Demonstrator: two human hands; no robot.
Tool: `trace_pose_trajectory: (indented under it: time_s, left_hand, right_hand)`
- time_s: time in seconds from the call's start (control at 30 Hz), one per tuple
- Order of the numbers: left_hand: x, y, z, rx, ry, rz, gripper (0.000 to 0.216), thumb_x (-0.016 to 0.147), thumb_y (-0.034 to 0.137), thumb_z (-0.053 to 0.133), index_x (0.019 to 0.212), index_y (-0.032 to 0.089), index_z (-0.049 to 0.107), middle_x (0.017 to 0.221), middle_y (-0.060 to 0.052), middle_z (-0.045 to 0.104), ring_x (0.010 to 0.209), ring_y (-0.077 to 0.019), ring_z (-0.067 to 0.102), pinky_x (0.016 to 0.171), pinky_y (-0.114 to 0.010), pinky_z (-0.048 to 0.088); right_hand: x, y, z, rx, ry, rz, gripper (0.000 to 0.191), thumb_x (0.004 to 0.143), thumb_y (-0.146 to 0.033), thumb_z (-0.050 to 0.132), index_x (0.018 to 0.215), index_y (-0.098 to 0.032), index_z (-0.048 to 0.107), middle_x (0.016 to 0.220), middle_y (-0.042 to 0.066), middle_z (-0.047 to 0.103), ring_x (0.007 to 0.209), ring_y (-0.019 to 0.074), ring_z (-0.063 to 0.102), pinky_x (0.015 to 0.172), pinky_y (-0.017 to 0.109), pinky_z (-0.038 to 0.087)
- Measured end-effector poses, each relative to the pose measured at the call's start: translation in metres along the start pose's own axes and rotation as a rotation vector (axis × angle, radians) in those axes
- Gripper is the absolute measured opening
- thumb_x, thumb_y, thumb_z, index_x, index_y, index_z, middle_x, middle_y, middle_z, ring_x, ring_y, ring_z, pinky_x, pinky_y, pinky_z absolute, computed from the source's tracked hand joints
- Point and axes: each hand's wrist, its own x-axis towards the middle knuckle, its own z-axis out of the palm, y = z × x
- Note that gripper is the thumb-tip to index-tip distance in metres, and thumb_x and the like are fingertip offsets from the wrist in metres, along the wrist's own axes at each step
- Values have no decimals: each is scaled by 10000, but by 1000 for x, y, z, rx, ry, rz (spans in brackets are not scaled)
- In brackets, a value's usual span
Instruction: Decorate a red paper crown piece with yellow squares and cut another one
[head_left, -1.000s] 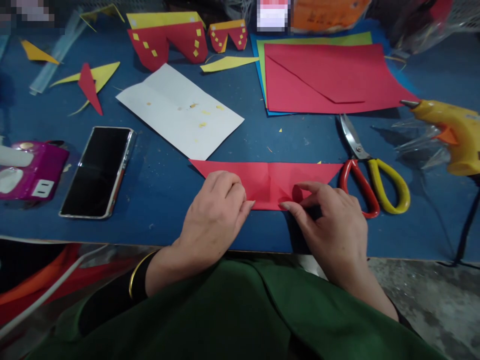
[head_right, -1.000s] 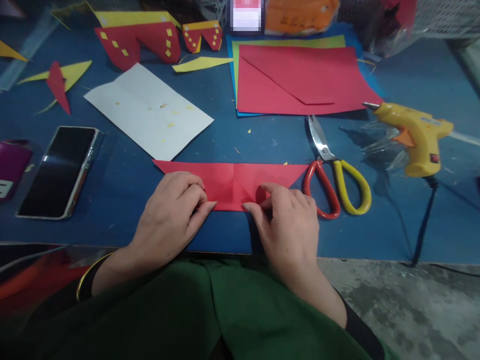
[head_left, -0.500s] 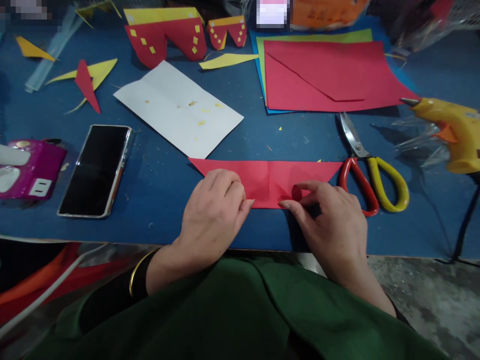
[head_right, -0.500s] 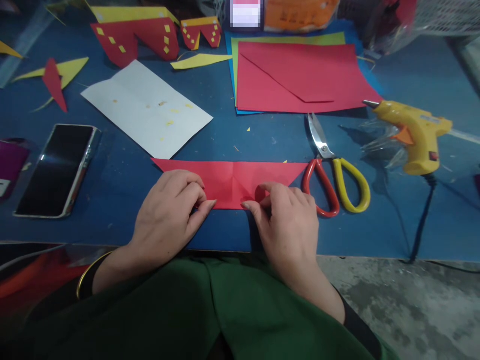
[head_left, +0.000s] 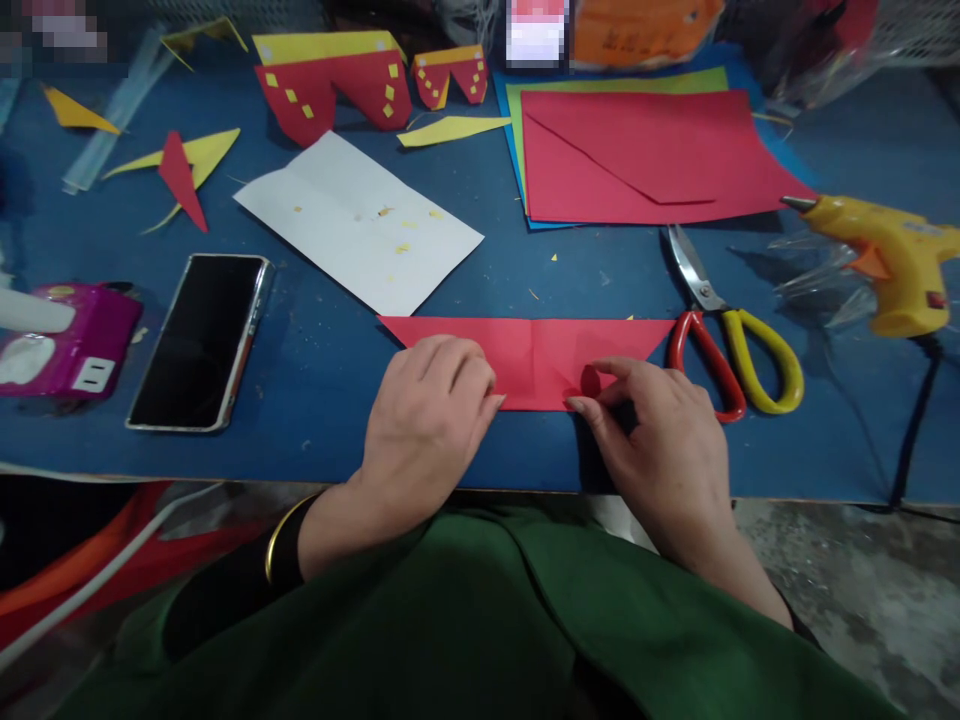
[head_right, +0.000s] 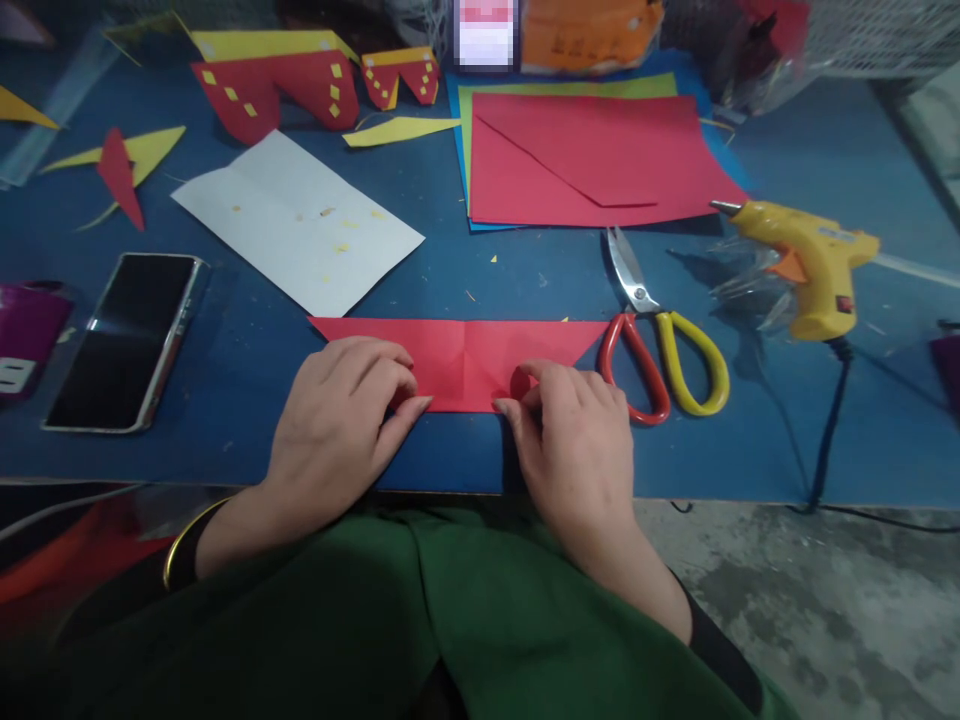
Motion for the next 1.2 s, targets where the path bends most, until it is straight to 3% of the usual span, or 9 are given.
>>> trace_pose_trajectory:
  time_s: [0.1, 0.17, 0.23, 0.47, 0.6, 0.7, 0.83, 1.0, 1.2]
  left_hand:
    - [0, 0, 1, 13, 36, 242, 222, 1012, 122, 490, 1122, 124, 683, 1218, -112, 732, 1113, -263, 625, 895, -396, 492]
    - [0, -1, 2, 24, 17, 397, 283, 1023, 100, 458, 1204, 104, 675, 1248, -100, 734, 1111, -241, 632, 915, -374, 496]
    - [0, -2, 2, 32, -11, 464, 299, 1018, 96, 464, 1232, 71, 671, 1237, -105, 742, 1083, -244, 644, 917, -376, 501]
    - [-9, -1, 0, -73, -154, 388, 421, 976, 146, 477, 1368, 68, 610, 1417, -110, 649, 1199, -271, 604, 987, -427, 480]
    - [-9, 1, -2, -108, -181, 363, 442, 987, 224, 479, 1383, 68, 601, 1440, -111, 631, 1230, -285, 587, 1023, -455, 449]
    - [-9, 1, -1, -115, -184, 359, 447, 981, 248, 489, 1374, 72, 608, 1436, -122, 633, 1231, -294, 586, 1051, -470, 433]
    - [-11, 2, 0, -98, -180, 351, 471, 974, 272, 500, 1382, 59, 599, 1449, -126, 621, 1251, -314, 577, 1083, -483, 408]
    - [-13, 2, 0, -75, -194, 353, 511, 986, 288, 479, 1426, 39, 554, 1491, -116, 584, 1293, -328, 559, 1123, -496, 374]
    - [-17, 4, -4, -38, -151, 336, 479, 981, 244, 479, 1409, 44, 558, 1460, -117, 609, 1337, -343, 551, 1141, -542, 377]
  right_hand:
    - [-1, 0, -1, -28, 16, -8, 313, 987, -449, 557, 1060, -166, 672, 833, 80, 733, 803, 285, 630, 722, 393, 406]
    - [-2, -1, 0, -31, 31, -15, 314, 990, -447, 548, 1049, -166, 676, 840, 82, 735, 802, 284, 632, 727, 394, 407]
    - [-2, -1, 1, -30, 47, -16, 308, 993, -440, 540, 1048, -170, 677, 843, 78, 736, 811, 282, 637, 740, 396, 409]
    - [-7, 2, -3, -41, 48, 0, 251, 989, -393, 539, 1051, -186, 667, 821, 63, 731, 799, 276, 646, 747, 403, 410]
    - [-17, 5, -10, -94, 193, 4, 255, 964, -339, 591, 1147, -170, 648, 847, 86, 744, 856, 304, 676, 801, 449, 452]
    - [-25, 1, -9, -78, 250, -191, 295, 967, -299, 606, 1235, -176, 611, 1030, 122, 775, 1025, 298, 703, 906, 448, 476]
    - [-30, -9, 3, -30, 166, -527, 372, 997, -277, 567, 1319, -92, 556, 1172, 158, 766, 1184, 260, 686, 1023, 404, 469]
    - [-34, -15, 10, -81, 130, -527, 417, 1039, -316, 489, 1323, -18, 557, 1244, 201, 731, 1174, 251, 700, 1010, 391, 483]
    - [-36, -18, 3, -233, 70, -606, 485, 1042, -347, 486, 1319, 43, 566, 1282, 234, 698, 1213, 304, 676, 1013, 454, 490]
